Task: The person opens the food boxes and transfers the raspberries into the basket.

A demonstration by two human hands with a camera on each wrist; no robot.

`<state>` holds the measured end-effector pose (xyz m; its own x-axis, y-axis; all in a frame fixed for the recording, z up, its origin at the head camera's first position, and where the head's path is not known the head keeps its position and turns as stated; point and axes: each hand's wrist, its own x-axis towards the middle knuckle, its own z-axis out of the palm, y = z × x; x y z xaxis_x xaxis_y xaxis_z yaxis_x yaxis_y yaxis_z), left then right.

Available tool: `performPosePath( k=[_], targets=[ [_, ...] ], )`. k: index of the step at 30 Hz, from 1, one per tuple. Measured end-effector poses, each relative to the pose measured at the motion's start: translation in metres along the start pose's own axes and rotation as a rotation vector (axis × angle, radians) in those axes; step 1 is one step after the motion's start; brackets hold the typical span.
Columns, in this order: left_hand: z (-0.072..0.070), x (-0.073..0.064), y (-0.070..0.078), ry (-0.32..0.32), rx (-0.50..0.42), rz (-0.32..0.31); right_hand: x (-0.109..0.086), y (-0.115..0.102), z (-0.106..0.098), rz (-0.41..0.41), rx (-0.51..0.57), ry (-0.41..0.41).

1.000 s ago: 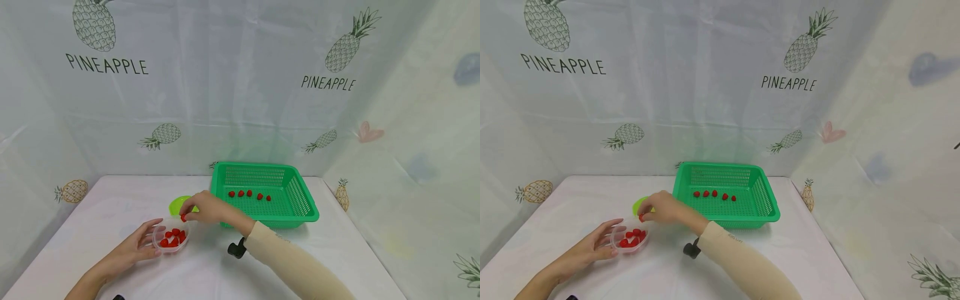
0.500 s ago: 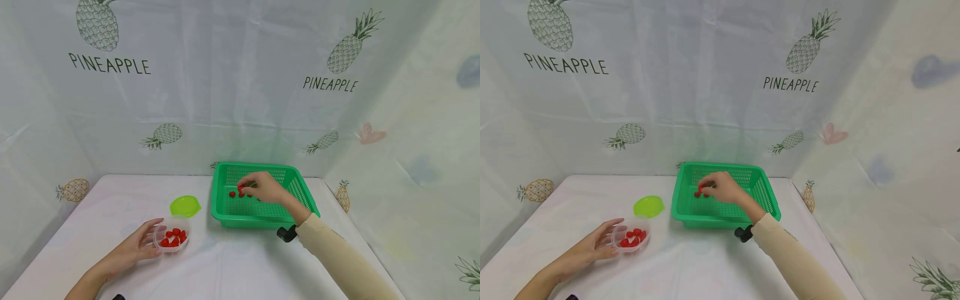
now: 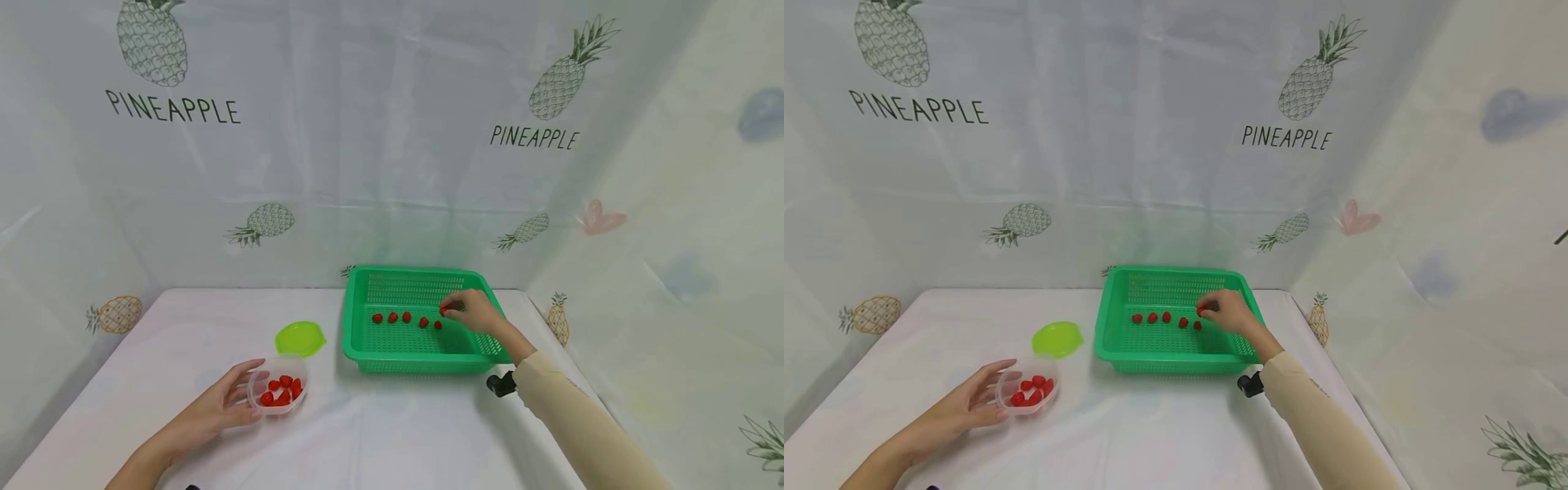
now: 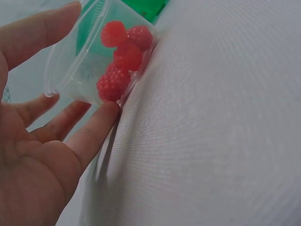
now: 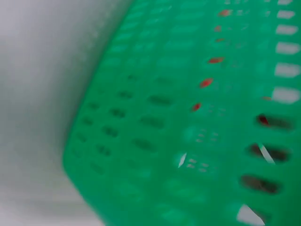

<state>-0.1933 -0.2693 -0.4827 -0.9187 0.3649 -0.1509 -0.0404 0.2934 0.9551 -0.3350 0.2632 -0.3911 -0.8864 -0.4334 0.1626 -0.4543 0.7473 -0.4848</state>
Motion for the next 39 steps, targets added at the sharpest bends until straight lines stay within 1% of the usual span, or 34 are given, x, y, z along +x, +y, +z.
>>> performPosePath(
  k=[3,6,10,15,21,28,34,39],
  targets=[
    [0.001,-0.002,-0.001,0.004,0.002,0.006,0.001,0.009,0.005,0.002,-0.026,0.000],
    [0.001,-0.004,-0.001,0.010,-0.001,0.011,0.004,0.014,0.009,0.014,-0.045,0.003],
    [0.001,-0.005,-0.001,0.018,-0.007,0.010,0.008,0.016,0.016,0.038,-0.086,0.001],
    [0.002,-0.005,-0.001,0.012,-0.007,0.014,0.010,0.018,0.022,0.054,-0.131,-0.024],
    [0.002,-0.003,0.000,0.009,-0.005,0.023,0.010,0.025,0.027,0.061,-0.180,-0.026],
    [0.002,-0.003,-0.001,0.011,-0.006,0.019,0.015,0.031,0.034,0.065,-0.243,-0.026],
    [0.000,-0.001,-0.001,0.009,-0.001,0.010,0.015,0.027,0.038,0.084,-0.251,-0.037],
    [0.001,0.000,0.000,0.008,0.005,0.004,0.014,0.027,0.039,0.101,-0.229,-0.031]
  ],
)
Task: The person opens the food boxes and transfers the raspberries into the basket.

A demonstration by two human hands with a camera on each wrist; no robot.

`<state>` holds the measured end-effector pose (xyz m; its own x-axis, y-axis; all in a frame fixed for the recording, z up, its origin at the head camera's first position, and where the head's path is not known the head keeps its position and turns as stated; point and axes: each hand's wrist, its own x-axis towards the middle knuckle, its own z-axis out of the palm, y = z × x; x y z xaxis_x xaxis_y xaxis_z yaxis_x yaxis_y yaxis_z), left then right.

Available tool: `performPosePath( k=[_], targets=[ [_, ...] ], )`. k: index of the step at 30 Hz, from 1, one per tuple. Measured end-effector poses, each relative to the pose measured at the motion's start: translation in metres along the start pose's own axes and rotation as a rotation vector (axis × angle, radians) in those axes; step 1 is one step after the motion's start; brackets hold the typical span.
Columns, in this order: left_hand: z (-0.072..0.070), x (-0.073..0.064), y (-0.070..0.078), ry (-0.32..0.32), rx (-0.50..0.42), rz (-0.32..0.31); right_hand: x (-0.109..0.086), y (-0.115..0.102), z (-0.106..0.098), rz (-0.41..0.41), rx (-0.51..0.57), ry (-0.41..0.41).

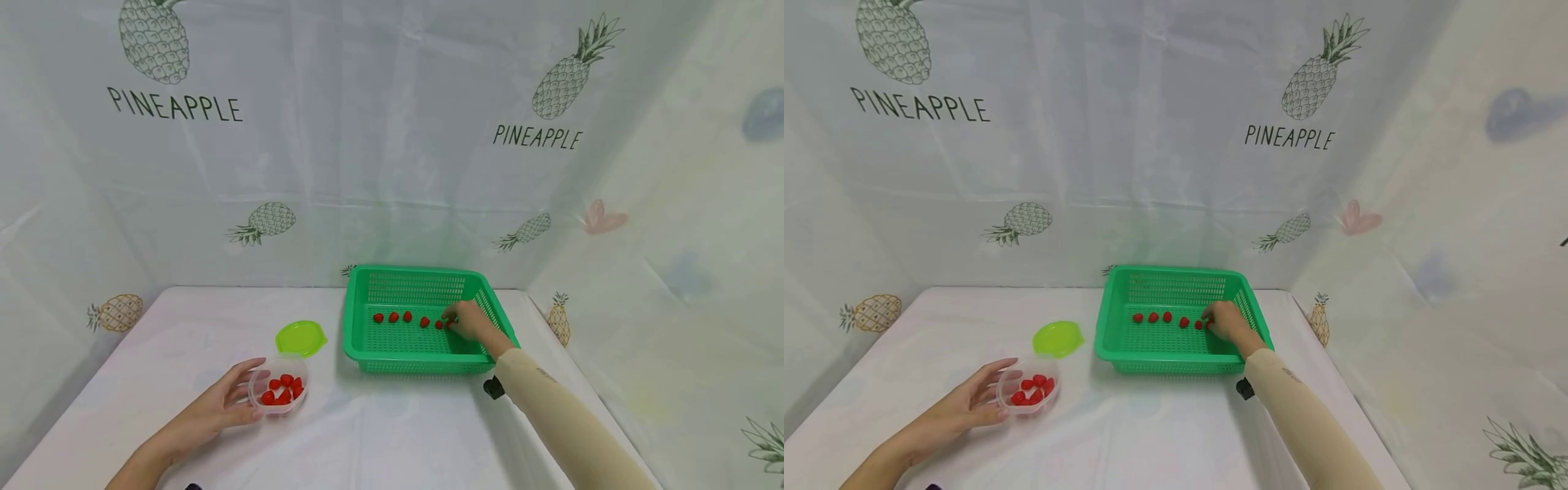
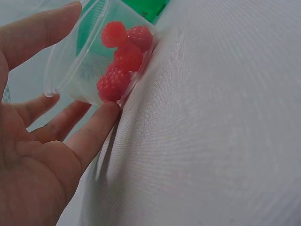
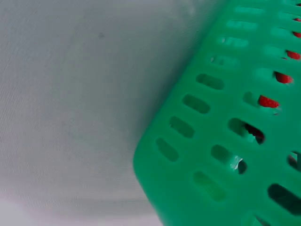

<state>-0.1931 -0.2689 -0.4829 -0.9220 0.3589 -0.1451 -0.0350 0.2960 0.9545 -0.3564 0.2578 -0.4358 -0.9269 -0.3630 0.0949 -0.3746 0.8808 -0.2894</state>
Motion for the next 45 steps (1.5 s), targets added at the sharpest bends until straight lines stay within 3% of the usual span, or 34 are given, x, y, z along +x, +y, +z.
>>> performPosePath(
  k=[9,16,21,34,45],
  targets=[
    [0.001,0.000,0.000,0.001,-0.001,-0.007,-0.001,-0.010,-0.014,-0.059,0.052,0.051],
    [0.000,0.003,-0.002,0.014,0.018,-0.004,0.000,-0.060,-0.042,-0.193,0.163,0.121],
    [0.000,0.004,-0.003,0.024,0.031,-0.013,-0.002,-0.103,-0.048,-0.251,0.248,0.086],
    [-0.001,0.002,0.003,0.018,0.016,-0.013,-0.002,-0.200,-0.017,-0.445,0.320,-0.023],
    [0.000,0.003,0.002,0.017,0.024,-0.039,0.008,-0.254,0.026,-0.501,0.313,-0.166]
  ],
)
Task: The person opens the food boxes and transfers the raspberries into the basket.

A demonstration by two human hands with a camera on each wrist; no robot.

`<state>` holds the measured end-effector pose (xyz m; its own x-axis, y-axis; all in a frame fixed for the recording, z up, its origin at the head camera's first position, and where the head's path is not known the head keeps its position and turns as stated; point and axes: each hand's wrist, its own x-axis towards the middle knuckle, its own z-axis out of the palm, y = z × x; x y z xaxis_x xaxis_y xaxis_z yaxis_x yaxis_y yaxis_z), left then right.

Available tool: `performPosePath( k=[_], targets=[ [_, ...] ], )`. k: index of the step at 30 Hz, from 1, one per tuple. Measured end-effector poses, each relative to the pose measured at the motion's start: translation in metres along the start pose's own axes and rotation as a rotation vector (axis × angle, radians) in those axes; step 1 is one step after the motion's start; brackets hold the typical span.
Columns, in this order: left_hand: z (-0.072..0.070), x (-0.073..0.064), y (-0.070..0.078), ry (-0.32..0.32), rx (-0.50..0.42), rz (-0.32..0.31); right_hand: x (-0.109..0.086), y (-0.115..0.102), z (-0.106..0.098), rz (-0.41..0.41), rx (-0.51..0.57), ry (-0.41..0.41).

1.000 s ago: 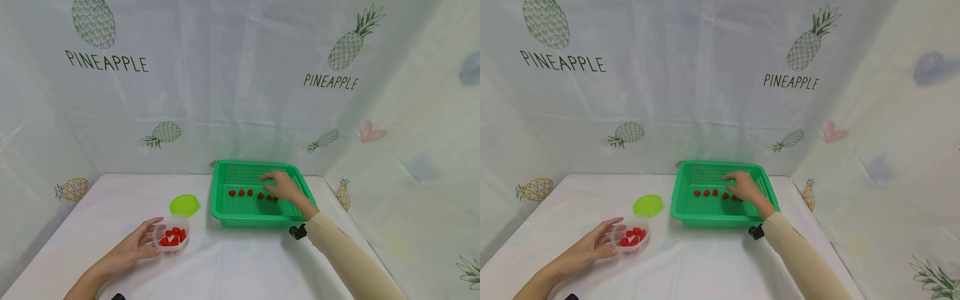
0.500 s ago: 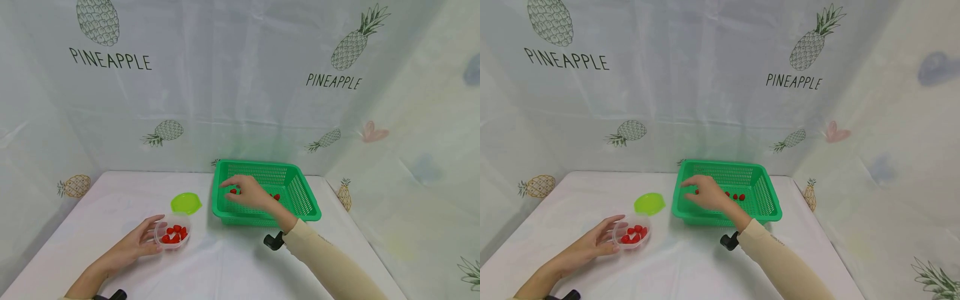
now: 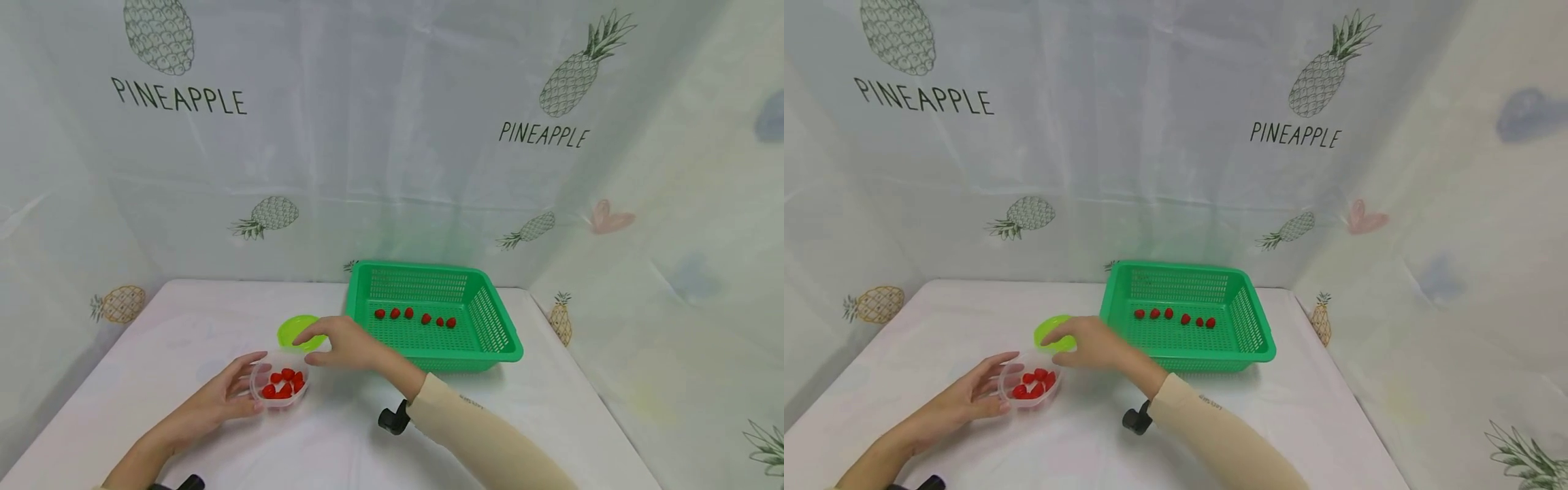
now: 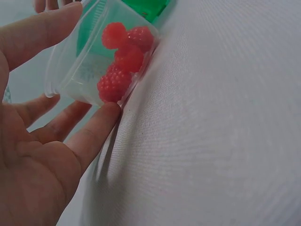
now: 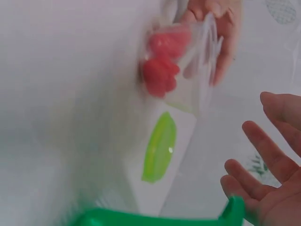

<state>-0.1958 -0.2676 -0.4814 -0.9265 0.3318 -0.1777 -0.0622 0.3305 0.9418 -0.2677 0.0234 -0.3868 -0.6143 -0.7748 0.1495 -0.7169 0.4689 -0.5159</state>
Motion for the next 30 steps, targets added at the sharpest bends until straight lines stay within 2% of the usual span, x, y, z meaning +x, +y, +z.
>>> performPosePath(
  k=[8,17,30],
  targets=[
    [-0.001,-0.003,-0.003,-0.012,0.005,0.028,0.012,-0.005,0.024,0.025,-0.056,-0.042],
    [-0.003,-0.002,-0.004,-0.021,-0.004,0.035,0.016,-0.005,0.037,0.088,-0.021,-0.060],
    [-0.003,-0.001,-0.004,-0.018,-0.002,0.046,0.023,-0.001,0.058,0.077,-0.046,-0.097]
  ],
)
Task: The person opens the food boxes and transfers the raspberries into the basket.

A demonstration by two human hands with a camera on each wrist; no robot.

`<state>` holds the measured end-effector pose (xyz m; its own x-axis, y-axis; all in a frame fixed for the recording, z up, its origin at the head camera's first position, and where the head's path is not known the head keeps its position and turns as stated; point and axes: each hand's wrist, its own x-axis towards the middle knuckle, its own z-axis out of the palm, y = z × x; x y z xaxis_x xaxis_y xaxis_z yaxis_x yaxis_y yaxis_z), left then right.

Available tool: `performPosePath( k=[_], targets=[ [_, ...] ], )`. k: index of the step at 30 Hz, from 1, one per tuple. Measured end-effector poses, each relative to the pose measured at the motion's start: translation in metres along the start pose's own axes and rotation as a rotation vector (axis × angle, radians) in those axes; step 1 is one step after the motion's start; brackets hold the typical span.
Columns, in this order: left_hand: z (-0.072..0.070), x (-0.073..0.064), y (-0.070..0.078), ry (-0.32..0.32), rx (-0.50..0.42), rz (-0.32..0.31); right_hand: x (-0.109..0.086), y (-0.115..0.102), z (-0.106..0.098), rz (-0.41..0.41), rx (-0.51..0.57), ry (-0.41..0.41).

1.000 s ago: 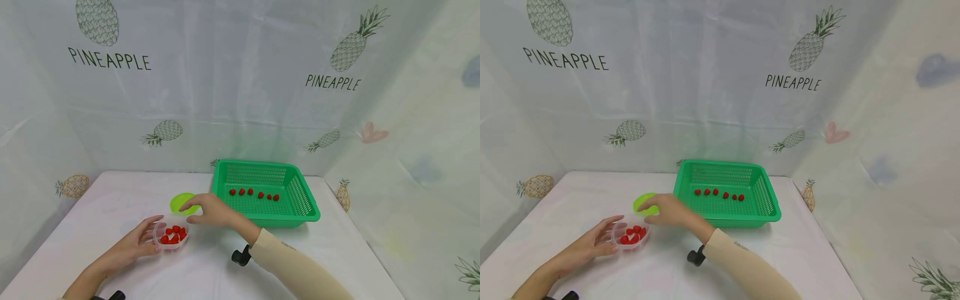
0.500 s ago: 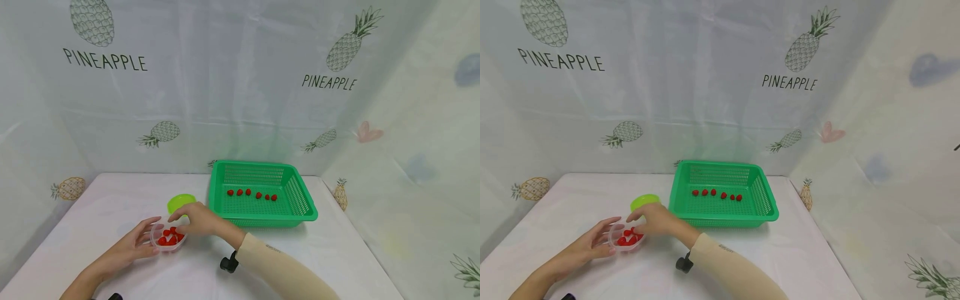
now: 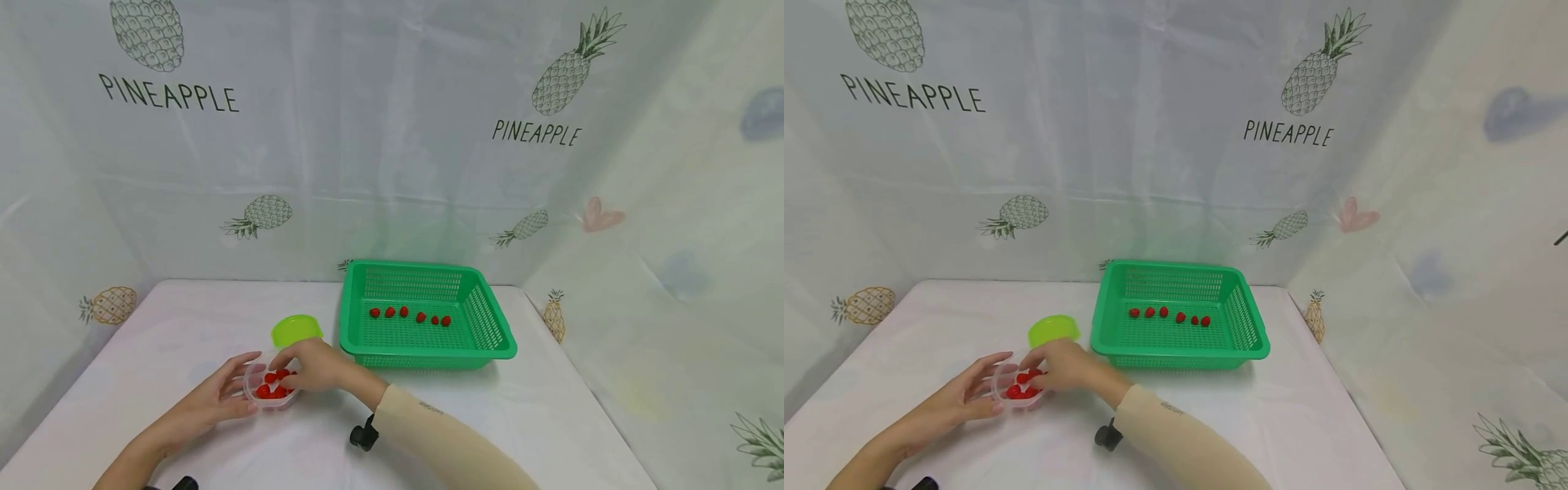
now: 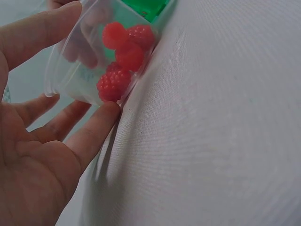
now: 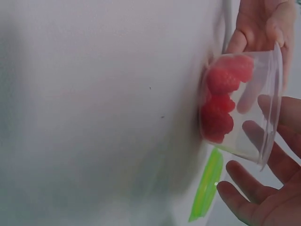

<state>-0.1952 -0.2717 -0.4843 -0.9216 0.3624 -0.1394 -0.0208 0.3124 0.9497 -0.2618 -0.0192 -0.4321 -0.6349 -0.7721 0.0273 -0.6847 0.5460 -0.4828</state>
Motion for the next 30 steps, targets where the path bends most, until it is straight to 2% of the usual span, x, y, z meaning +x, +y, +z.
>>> performPosePath(
  k=[11,18,22,27,30],
  targets=[
    [-0.001,0.001,0.001,-0.010,-0.011,0.057,0.006,-0.002,0.008,-0.006,0.011,-0.029],
    [0.000,0.003,0.002,-0.022,-0.020,0.021,0.007,-0.001,0.010,0.028,0.022,-0.055],
    [0.000,0.003,0.001,-0.023,-0.017,0.047,0.008,0.000,0.012,0.032,0.039,-0.073],
    [0.000,0.002,-0.001,-0.020,-0.028,0.037,0.010,-0.002,0.015,0.050,0.068,-0.084],
    [-0.001,0.000,-0.003,-0.027,-0.030,0.058,0.011,-0.005,0.017,0.072,0.082,-0.090]
  ],
)
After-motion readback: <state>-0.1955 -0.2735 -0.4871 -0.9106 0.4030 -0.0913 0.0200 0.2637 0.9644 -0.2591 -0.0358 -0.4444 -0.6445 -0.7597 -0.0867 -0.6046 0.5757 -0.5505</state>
